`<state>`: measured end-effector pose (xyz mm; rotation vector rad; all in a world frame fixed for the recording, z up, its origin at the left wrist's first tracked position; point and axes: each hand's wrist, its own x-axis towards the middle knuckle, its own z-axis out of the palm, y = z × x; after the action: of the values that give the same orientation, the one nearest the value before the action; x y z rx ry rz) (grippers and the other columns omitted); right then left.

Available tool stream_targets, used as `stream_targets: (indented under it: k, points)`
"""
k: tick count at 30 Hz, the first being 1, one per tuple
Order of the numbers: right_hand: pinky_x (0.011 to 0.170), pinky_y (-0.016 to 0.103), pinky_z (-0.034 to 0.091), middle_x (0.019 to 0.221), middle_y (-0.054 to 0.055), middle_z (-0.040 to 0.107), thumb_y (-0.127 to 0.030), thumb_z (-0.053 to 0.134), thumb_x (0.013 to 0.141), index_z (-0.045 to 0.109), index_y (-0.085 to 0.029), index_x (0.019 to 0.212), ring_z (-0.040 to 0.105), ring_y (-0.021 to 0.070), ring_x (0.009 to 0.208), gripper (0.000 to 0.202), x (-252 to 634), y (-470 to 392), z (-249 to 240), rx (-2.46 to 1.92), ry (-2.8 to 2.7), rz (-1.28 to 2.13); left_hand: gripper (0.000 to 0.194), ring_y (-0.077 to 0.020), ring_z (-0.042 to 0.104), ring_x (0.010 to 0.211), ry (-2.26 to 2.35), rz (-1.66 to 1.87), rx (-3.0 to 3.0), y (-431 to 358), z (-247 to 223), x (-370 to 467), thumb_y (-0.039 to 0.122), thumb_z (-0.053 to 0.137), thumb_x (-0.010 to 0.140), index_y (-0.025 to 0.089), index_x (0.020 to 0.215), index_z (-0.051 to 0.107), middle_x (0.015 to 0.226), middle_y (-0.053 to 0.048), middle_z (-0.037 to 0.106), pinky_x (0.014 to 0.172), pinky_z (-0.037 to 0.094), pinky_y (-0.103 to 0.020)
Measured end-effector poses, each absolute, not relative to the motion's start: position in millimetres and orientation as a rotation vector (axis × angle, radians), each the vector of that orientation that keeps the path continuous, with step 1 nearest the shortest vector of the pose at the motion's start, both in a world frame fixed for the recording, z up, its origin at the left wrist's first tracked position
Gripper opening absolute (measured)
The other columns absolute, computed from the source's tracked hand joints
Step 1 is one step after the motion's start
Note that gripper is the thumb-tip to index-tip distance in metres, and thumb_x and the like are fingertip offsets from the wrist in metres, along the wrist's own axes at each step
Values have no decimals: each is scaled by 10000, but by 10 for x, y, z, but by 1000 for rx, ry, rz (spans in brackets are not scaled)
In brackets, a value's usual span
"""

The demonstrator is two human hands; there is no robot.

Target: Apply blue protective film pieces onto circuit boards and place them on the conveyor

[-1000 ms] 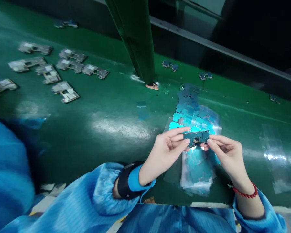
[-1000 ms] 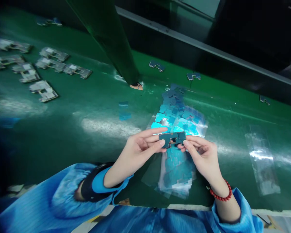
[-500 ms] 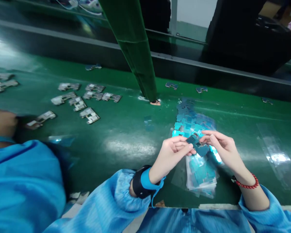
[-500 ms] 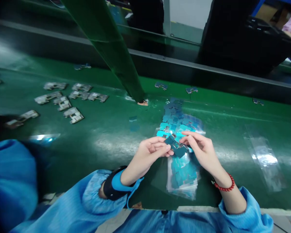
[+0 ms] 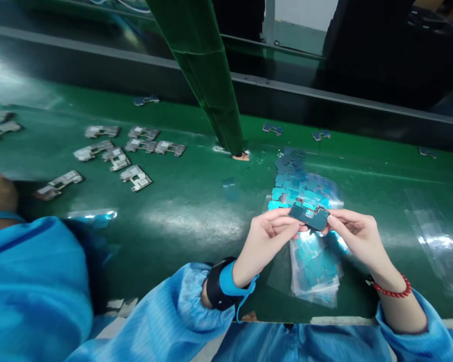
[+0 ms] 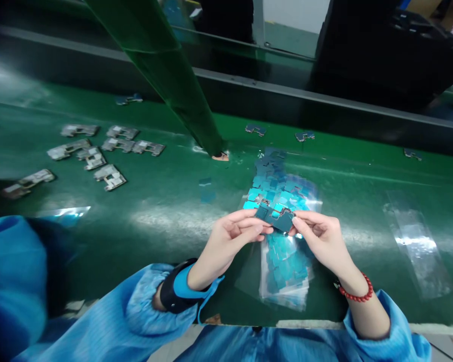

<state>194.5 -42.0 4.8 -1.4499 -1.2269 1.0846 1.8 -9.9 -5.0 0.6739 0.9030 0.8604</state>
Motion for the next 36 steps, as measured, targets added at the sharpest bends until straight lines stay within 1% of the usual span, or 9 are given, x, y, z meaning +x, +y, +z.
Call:
stream_targets:
  k: [3,6,13,15,20,25,30,33,36]
  points:
    - [540,262,538,636,43,694,-356,677,840,755,-161,862,646,155,556,211,1968,-430,59,-1458,-1305,1094,346,-213,749,702,928,863,684,-98,-47,25,305,807,684,148,914,601,687,-36,761,633,596,-263]
    - [581,258,541,649,34,692,-345,653,865,753,-171,883,649,149,589,201,1984,-427,63,-1430,-1325,1116,318,-210,747,679,930,873,681,-107,-48,37,324,813,676,155,874,629,661,-23,756,637,603,-266]
    - [622,277,574,701,28,706,-395,650,863,732,-184,930,670,149,596,236,1965,-411,70,-1411,-1201,1176,364,-237,750,700,958,897,661,-110,-55,43,352,843,623,147,868,670,678,-32,762,645,614,-283]
    - [593,261,561,685,27,701,-393,657,855,734,-181,900,664,148,585,229,1942,-411,71,-1440,-1228,1123,356,-237,751,715,962,896,664,-111,-61,45,352,840,629,142,863,673,683,-37,764,643,614,-272]
    - [489,245,507,630,26,676,-373,707,797,702,-171,716,609,143,503,218,1892,-414,62,-1535,-1292,996,322,-227,750,691,961,871,695,-129,-54,54,327,829,651,133,854,671,659,-37,758,641,614,-268]
    - [552,263,494,624,34,656,-420,640,854,717,-165,721,595,156,572,298,1933,-416,43,-1532,-1323,1094,313,-242,750,704,983,847,723,-136,-50,47,336,818,666,123,851,681,675,-57,761,664,617,-298]
    - [679,303,527,695,38,669,-463,569,899,713,-175,813,627,178,652,333,1956,-411,14,-1461,-1282,1220,359,-260,750,716,994,860,691,-128,-55,46,355,828,646,122,872,674,677,-64,760,650,616,-308]
    - [624,279,509,657,27,651,-468,588,886,693,-180,744,602,165,608,339,1923,-412,8,-1511,-1293,1126,358,-258,750,722,996,863,675,-126,-54,53,338,830,643,121,878,669,668,-56,758,664,617,-310]
    - [556,252,469,598,14,621,-426,623,873,678,-174,695,563,144,560,314,1892,-405,4,-1555,-1325,1002,356,-254,751,723,986,859,666,-125,-53,58,314,828,648,113,887,656,671,-56,759,671,617,-311]
